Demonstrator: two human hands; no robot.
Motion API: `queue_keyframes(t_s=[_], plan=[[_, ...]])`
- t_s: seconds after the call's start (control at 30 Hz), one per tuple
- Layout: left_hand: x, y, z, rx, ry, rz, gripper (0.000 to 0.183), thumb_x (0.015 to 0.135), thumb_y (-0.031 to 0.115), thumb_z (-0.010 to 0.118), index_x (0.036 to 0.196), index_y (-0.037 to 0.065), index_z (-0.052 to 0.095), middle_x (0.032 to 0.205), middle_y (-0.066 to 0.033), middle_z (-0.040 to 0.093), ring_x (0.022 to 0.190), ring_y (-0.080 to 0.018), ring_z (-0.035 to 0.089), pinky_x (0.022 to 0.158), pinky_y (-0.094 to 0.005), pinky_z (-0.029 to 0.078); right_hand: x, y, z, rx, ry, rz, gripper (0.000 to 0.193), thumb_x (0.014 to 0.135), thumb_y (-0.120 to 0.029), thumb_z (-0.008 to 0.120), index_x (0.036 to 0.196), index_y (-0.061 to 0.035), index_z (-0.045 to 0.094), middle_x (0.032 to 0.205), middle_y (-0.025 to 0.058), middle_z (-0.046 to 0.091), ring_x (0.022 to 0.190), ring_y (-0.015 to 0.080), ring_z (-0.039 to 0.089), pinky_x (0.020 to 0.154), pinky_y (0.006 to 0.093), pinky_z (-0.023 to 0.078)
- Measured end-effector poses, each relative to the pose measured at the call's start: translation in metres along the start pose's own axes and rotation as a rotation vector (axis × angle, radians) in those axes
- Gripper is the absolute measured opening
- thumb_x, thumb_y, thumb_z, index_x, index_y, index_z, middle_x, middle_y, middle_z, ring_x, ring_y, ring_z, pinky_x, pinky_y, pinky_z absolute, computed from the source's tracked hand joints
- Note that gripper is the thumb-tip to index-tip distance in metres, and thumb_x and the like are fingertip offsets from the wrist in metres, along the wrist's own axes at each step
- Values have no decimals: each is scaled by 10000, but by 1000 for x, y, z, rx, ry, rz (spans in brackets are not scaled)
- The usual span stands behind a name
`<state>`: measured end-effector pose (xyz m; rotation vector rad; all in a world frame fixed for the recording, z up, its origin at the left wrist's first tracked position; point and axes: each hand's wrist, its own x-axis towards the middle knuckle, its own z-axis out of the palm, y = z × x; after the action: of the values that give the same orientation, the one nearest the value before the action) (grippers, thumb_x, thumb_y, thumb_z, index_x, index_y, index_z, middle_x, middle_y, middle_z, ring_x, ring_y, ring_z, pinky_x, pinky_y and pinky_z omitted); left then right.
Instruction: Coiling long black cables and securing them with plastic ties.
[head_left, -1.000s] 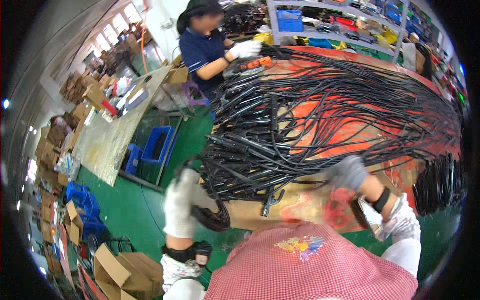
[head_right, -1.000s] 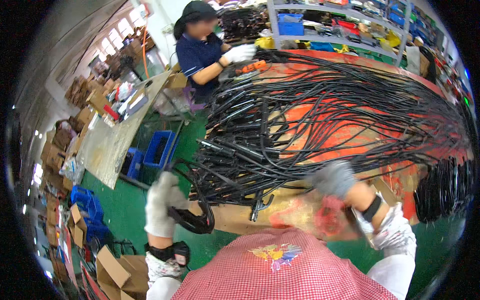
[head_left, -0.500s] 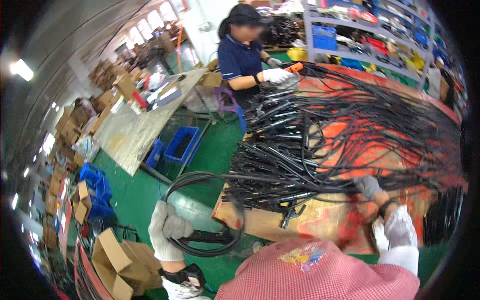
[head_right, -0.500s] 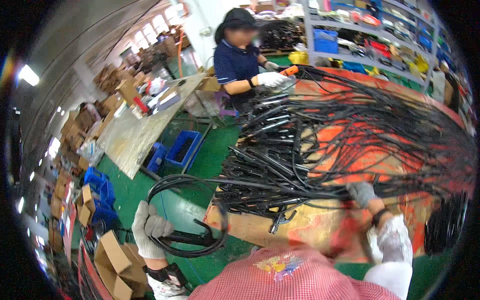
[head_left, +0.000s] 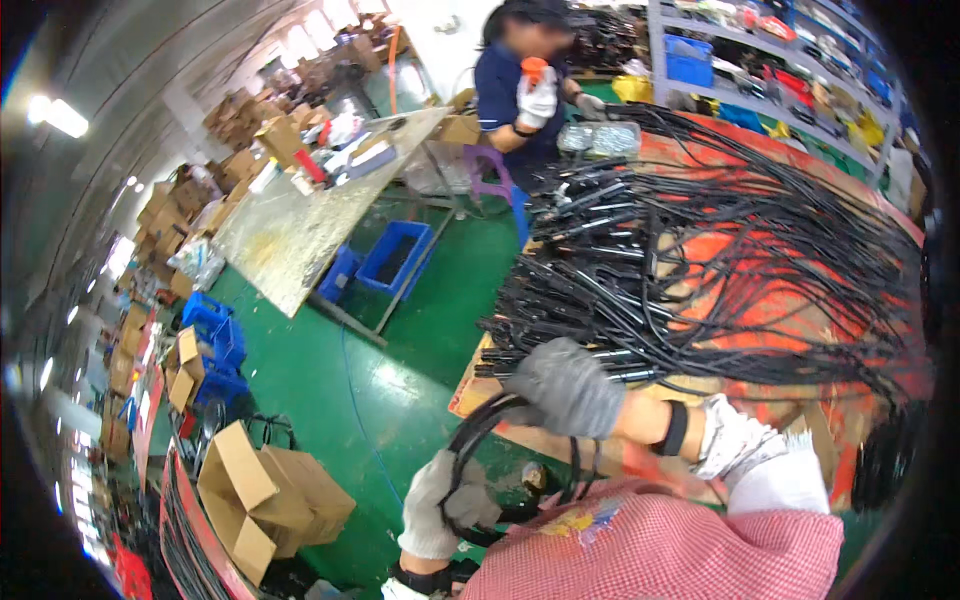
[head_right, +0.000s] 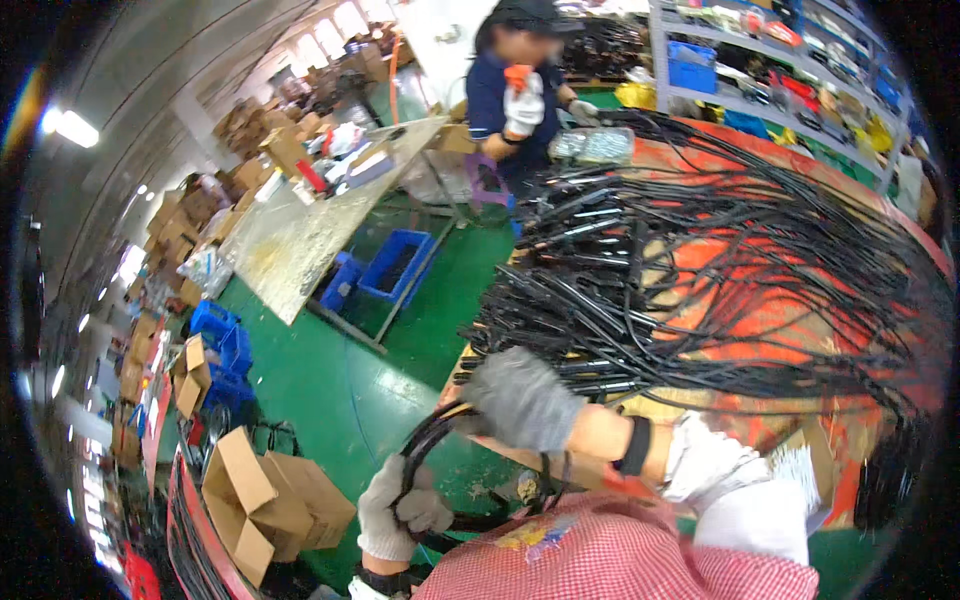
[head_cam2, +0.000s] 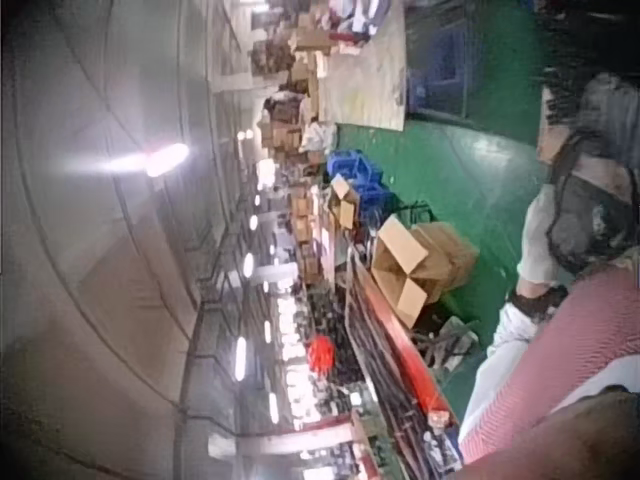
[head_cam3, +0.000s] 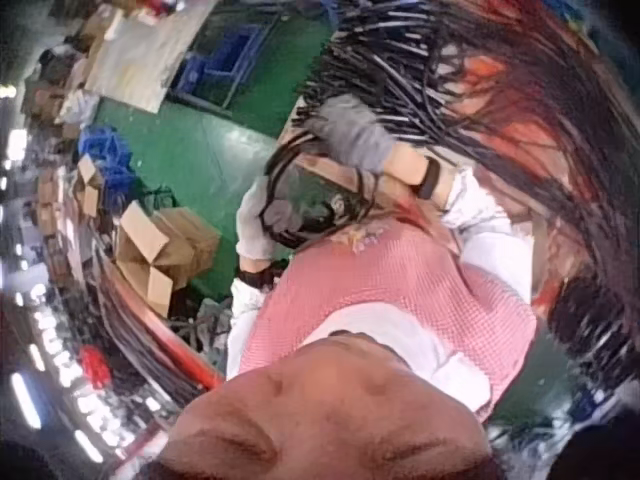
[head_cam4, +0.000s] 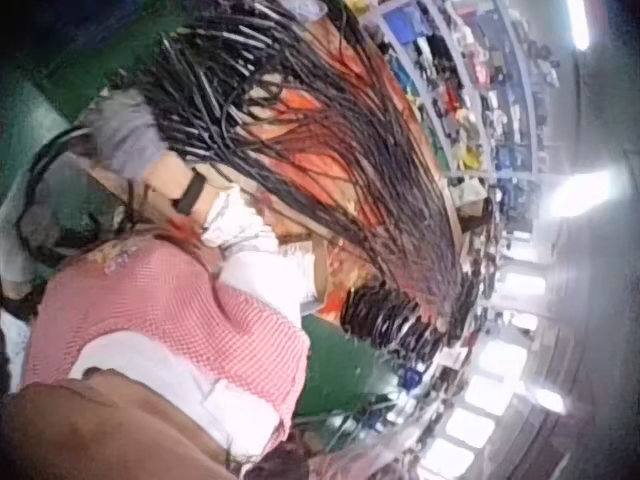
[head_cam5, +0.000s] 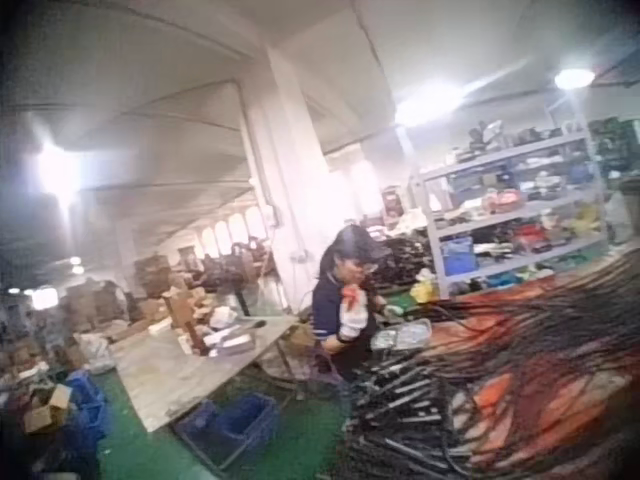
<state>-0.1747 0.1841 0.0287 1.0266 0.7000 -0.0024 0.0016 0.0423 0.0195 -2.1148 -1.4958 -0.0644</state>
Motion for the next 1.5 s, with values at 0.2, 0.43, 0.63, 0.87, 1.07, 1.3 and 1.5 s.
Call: queue_keyframes(t_s=[0.2,0.43,0.63,0.87,1.07,1.3,1.5], plan=[[8,2,29,467,-116,312,345,874,218,455,615,-8,490,484,-56,451,364,-125,359,367,-270,274,-58,-9,33,-165,6,77,224,781,-203,533,866,-27,642,759,166,648,756,303,651,632,407,513],[37,-14,110,625,-775,8,242,810,94,506,582,11,508,480,-48,467,368,-129,382,403,-277,327,-180,46,37,-170,396,566,141,749,-182,550,794,-77,632,720,146,623,666,310,624,559,404,490],[58,-71,164,661,-915,-161,257,846,118,504,601,41,499,484,-25,464,381,-118,398,398,-263,310,-418,44,11,-439,188,1850,226,687,-205,608,880,-90,637,892,153,619,848,323,604,714,436,483],[72,-111,195,814,-875,-251,217,838,182,542,685,28,546,511,-15,481,408,-102,421,398,-240,307,-497,18,44,-337,434,1877,136,715,-158,626,835,-104,658,871,125,596,797,306,583,705,384,452],[71,-116,205,668,-799,-219,217,841,209,563,698,47,539,541,-2,482,416,-95,408,404,-231,297,-473,5,19,-268,601,1854,161,792,-241,585,881,-147,682,931,70,614,867,272,596,745,379,470],[74,-112,211,720,-728,-230,230,860,256,569,804,32,565,615,-9,531,472,-96,474,430,-228,359,-346,7,14,-363,30,1086,127,740,-185,520,783,-92,594,719,105,582,648,272,587,496,390,452],[72,-111,207,941,-807,-44,290,856,189,564,1078,3,575,750,-34,623,635,-80,573,574,-211,451,-276,18,19,-401,428,646,234,711,-222,570,919,-142,642,881,28,599,848,200,576,656,350,446]])
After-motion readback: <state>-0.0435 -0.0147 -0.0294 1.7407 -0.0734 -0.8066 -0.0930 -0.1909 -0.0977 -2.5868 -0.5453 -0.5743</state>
